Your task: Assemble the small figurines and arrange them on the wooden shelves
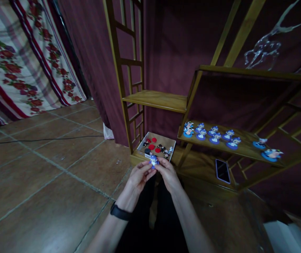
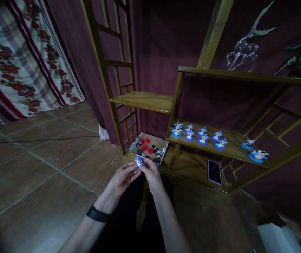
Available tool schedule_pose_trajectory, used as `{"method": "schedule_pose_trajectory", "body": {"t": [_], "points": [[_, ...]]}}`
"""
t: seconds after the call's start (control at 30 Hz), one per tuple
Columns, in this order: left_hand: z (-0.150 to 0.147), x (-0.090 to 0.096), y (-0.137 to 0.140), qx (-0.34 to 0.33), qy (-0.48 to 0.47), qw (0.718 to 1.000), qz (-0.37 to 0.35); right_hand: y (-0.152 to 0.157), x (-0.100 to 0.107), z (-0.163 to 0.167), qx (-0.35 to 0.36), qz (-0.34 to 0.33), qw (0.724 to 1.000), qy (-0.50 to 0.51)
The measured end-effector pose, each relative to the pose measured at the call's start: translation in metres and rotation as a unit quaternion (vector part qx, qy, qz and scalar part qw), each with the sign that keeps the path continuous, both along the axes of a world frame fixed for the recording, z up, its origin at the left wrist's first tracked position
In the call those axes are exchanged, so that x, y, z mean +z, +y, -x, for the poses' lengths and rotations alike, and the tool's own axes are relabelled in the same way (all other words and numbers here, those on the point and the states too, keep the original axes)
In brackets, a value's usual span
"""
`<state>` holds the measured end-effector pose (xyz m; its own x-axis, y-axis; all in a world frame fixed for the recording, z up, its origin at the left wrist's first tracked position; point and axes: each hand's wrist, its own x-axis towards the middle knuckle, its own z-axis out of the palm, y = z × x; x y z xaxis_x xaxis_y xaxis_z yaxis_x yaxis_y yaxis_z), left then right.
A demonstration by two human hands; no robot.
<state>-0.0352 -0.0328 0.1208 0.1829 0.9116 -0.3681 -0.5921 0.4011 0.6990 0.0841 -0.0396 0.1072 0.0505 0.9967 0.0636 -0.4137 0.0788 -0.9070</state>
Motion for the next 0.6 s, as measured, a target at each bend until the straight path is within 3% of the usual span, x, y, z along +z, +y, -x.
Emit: {"method": "schedule_pose_trajectory", "body": {"t": [0.23,0.4,0.5,0.6], "points": [[-0.009,-0.001,0.003,0.064,0.001,0.998,-0.025,0.003,0.002,0.002,0.002,0.009,0.999,0.037],[-0.020,0.002,-0.001,0.115,-0.014,0.991,-0.069,0.003,0.004,0.006,-0.057,-0.025,0.998,-0.011],[-0.022,0.008,-0.005,0.108,-0.018,0.989,-0.099,0.005,0.003,0.005,-0.087,-0.038,0.994,-0.048],[-0.019,0.015,-0.008,0.075,-0.011,0.991,-0.107,0.005,0.005,0.000,-0.073,-0.056,0.994,-0.067]]}}
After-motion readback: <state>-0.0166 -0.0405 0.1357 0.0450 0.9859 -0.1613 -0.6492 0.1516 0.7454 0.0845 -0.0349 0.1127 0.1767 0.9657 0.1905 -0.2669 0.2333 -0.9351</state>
